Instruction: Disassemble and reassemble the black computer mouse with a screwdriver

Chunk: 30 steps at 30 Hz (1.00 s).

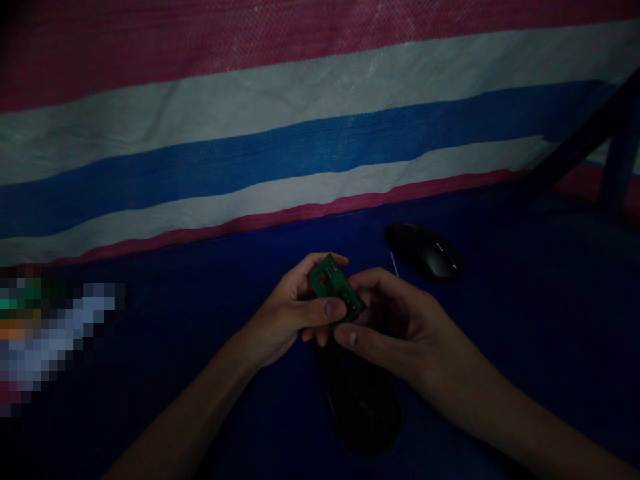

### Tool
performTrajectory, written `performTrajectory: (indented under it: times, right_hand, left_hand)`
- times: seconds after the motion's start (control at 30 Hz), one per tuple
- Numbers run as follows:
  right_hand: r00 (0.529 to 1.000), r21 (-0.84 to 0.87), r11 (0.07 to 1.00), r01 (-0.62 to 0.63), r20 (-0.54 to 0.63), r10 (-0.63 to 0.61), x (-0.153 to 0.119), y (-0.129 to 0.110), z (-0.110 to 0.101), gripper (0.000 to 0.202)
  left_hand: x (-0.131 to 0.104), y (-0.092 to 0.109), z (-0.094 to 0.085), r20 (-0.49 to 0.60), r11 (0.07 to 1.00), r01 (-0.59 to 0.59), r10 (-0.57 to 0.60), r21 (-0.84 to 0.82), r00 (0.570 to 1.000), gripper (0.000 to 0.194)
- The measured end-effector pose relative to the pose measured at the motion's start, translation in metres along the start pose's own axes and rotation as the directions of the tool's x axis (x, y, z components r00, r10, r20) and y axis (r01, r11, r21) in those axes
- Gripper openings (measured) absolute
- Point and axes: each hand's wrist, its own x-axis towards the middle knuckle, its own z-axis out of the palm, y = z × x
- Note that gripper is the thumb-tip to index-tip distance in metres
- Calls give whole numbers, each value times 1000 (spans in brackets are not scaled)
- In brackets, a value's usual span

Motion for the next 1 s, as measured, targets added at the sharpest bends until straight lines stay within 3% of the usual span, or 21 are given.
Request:
performTrajectory:
  times: [0.27,0.5,0.8,1.0]
  right_hand:
    - [990,-56,998,41,-129,-48,0,1,1,23]
    - [996,-109,993,34,-80,-43,1,1,0,18]
    - [999,-45,999,20,-33,-21,3,-1,2,18]
    - [998,-71,997,11,-62,-15,4,-1,2,18]
  left_hand:
    - [2,-2,-4,26,999,17,-18,36,999,55]
    - [2,-2,-4,30,1000,3,-4,29,1000,38]
    - [3,0,-3,19,999,30,-30,22,999,35]
    - [2,0,-4,15,999,35,-35,27,999,36]
